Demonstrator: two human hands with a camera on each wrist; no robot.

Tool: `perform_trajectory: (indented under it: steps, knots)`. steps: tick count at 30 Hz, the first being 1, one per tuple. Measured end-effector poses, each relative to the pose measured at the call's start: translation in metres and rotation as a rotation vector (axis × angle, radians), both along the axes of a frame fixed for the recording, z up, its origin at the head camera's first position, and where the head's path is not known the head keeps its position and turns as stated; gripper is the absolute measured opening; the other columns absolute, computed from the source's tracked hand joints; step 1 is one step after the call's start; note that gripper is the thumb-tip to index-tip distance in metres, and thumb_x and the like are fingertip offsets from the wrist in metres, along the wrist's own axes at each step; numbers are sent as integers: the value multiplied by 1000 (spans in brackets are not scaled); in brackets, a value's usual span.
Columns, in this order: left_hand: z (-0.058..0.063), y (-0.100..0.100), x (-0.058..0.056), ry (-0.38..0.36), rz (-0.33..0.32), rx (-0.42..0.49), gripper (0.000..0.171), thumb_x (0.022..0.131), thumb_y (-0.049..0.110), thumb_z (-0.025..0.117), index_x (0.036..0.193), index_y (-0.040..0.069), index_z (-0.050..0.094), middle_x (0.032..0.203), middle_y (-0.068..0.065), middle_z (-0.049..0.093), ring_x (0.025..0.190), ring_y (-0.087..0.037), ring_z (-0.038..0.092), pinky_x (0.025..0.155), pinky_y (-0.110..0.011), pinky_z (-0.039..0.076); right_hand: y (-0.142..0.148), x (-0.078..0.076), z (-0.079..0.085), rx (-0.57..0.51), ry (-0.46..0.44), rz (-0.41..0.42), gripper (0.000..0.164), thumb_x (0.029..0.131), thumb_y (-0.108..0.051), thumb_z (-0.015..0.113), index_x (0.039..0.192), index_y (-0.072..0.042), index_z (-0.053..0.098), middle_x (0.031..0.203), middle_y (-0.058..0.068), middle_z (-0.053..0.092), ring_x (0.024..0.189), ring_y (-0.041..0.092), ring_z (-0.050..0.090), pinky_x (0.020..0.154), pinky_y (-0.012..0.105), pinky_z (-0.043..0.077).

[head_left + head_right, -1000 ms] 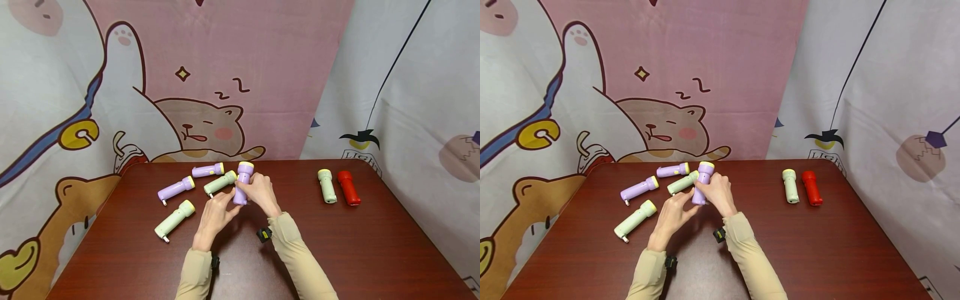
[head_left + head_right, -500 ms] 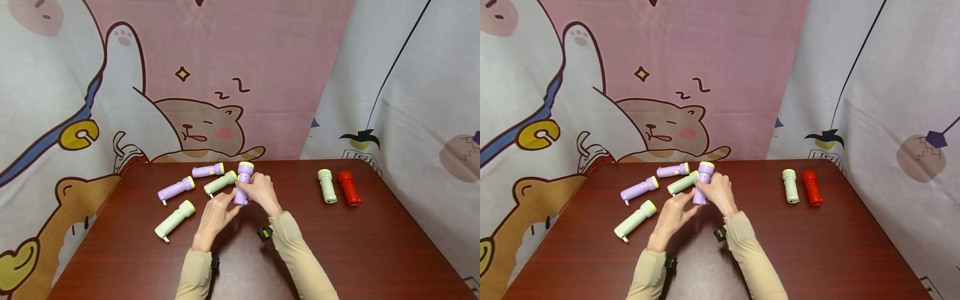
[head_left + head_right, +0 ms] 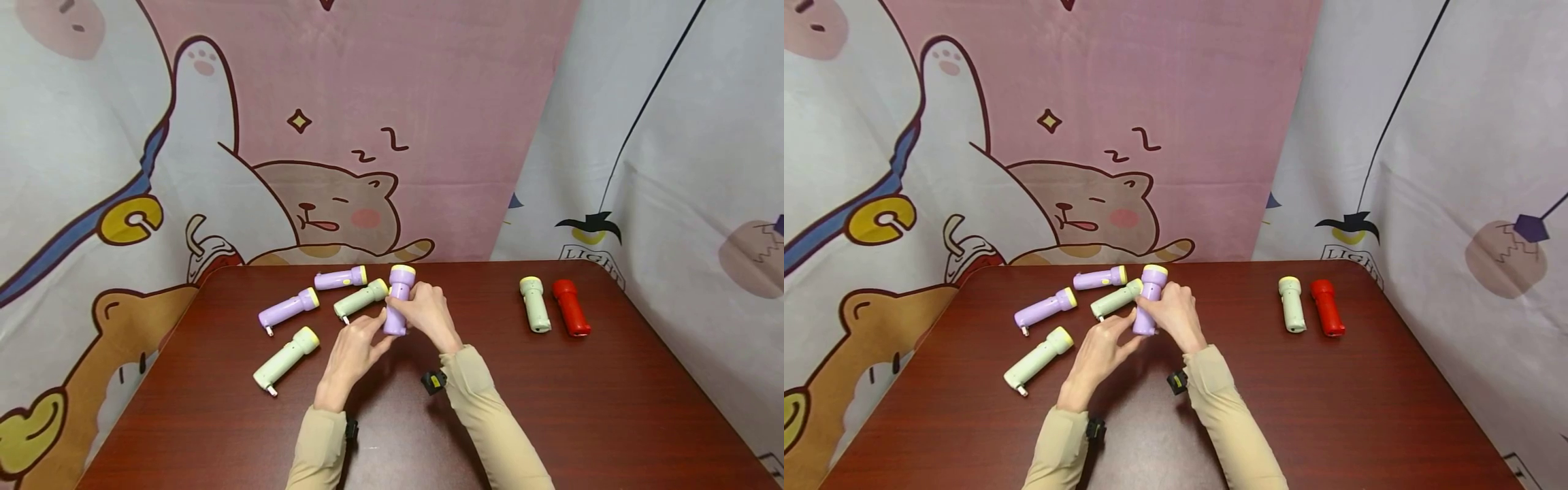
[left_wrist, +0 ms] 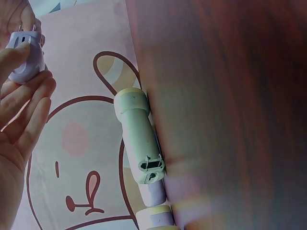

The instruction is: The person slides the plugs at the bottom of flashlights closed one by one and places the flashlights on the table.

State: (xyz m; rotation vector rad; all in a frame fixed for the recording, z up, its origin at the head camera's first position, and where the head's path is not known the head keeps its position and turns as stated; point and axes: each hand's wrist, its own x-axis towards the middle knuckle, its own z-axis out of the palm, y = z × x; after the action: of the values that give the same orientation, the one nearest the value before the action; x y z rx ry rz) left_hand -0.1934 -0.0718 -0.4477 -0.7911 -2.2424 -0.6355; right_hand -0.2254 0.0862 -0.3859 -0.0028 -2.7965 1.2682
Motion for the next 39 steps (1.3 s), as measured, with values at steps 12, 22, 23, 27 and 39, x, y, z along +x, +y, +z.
perform_trajectory:
  steps: [12, 22, 23, 27, 39]
  knots:
    - [-1, 0, 0, -40, -50, 0, 39, 78, 14, 77, 113, 0, 67, 84, -5, 72, 75, -15, 66, 63, -27, 52, 2, 0, -1, -14, -16, 10, 34, 76, -36, 72, 77, -4, 61, 65, 8, 63, 46, 13, 59, 46, 25, 49]
    - [-1, 0, -1, -42, -71, 7, 41, 78, 13, 77, 114, -2, 66, 85, -7, 72, 77, -16, 67, 65, -27, 54, 3, 0, -1, -13, -20, 20, 36, 76, -36, 73, 79, -2, 61, 66, 8, 63, 46, 13, 60, 46, 25, 49]
    - [-2, 1, -1, -44, -74, 10, 41, 78, 13, 78, 114, -3, 66, 85, -7, 72, 77, -17, 67, 65, -27, 54, 3, 0, -1, -13, -19, 22, 35, 77, -36, 73, 79, -3, 61, 66, 8, 63, 46, 13, 60, 46, 25, 49]
    - [-2, 1, 0, -55, -79, 14, 42, 78, 11, 77, 115, -3, 66, 85, -8, 72, 77, -17, 68, 65, -27, 54, 4, -1, -2, -12, -14, 24, 34, 76, -36, 73, 77, -4, 61, 66, 8, 63, 46, 13, 60, 46, 25, 49]
    - [-3, 3, 2, -115, -66, -5, 41, 81, 11, 75, 117, -4, 64, 89, -12, 71, 80, -19, 68, 67, -28, 55, 5, -2, -3, 0, -27, 25, 35, 76, -36, 73, 79, -3, 62, 67, 8, 64, 48, 13, 60, 46, 24, 49]
